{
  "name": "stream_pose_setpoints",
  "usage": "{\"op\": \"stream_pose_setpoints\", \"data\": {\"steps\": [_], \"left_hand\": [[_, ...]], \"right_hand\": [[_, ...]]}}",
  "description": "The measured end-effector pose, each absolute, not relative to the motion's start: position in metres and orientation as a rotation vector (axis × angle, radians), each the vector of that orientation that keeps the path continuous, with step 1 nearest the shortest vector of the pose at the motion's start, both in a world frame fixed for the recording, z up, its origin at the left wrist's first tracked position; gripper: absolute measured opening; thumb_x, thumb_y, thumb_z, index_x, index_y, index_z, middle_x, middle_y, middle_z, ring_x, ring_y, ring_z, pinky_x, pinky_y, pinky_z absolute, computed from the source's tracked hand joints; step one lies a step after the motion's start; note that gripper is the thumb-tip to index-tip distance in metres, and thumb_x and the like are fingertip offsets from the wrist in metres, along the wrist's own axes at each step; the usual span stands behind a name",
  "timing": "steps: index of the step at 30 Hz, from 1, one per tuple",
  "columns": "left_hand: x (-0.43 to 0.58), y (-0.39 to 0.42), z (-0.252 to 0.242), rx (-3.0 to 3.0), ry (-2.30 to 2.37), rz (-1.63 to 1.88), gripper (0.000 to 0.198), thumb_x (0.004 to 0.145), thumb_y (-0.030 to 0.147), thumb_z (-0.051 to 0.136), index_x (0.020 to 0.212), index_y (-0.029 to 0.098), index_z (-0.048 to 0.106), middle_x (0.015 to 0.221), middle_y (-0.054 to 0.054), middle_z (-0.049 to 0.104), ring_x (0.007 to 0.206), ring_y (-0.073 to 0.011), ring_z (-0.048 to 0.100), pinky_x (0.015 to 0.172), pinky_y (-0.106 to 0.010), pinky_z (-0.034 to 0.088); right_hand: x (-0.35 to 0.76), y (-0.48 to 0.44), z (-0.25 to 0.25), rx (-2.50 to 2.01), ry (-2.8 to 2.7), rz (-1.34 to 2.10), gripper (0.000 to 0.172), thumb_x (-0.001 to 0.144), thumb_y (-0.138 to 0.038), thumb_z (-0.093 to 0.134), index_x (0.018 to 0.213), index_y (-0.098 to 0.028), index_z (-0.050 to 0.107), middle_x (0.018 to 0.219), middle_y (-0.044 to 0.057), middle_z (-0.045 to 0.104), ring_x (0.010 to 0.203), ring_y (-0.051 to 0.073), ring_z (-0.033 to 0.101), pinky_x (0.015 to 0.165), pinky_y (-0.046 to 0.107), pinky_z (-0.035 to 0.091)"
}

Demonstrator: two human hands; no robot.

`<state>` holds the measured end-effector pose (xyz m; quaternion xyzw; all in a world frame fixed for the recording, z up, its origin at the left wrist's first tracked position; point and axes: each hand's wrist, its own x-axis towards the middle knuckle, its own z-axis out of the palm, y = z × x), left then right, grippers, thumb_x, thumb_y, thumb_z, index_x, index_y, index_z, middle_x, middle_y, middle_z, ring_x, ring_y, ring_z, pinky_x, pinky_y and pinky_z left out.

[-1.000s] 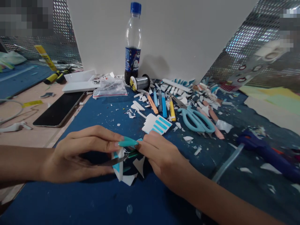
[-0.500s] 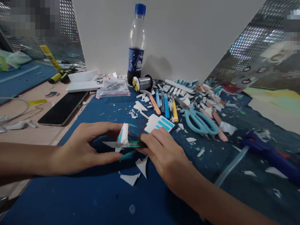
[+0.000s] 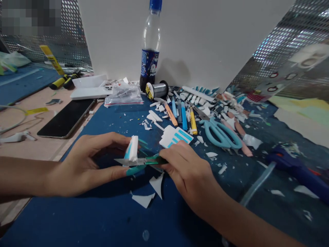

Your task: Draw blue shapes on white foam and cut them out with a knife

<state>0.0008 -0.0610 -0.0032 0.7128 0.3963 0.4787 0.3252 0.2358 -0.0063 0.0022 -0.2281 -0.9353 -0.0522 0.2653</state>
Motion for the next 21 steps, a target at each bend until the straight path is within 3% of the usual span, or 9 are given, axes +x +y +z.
{"op": "stream_pose_setpoints", "data": {"steps": [9, 21], "left_hand": [[0.0015, -0.0596, -0.0050, 1.931, 0.994, 1.298, 0.026, 0.078, 0.022, 0.079, 0.097, 0.013, 0.064, 0.084, -0.002, 0.069, 0.073, -0.0106, 0.063, 0.070, -0.018, 0.054], [0.0033, -0.0574, -0.0067, 2.002, 0.976, 1.295, 0.028, 0.076, 0.018, 0.081, 0.094, 0.004, 0.065, 0.081, -0.007, 0.069, 0.071, -0.0121, 0.062, 0.068, -0.018, 0.053]], "right_hand": [[0.2359, -0.0072, 0.0000, -0.670, -2.492, 0.012, 0.018, 0.092, -0.007, 0.046, 0.090, -0.021, 0.057, 0.070, 0.002, 0.064, 0.065, 0.015, 0.062, 0.054, 0.024, 0.045], [0.2365, -0.0083, -0.0007, -0.653, -2.466, 0.139, 0.019, 0.089, -0.004, 0.049, 0.089, -0.021, 0.056, 0.071, -0.002, 0.061, 0.064, 0.011, 0.059, 0.057, 0.021, 0.044]]}}
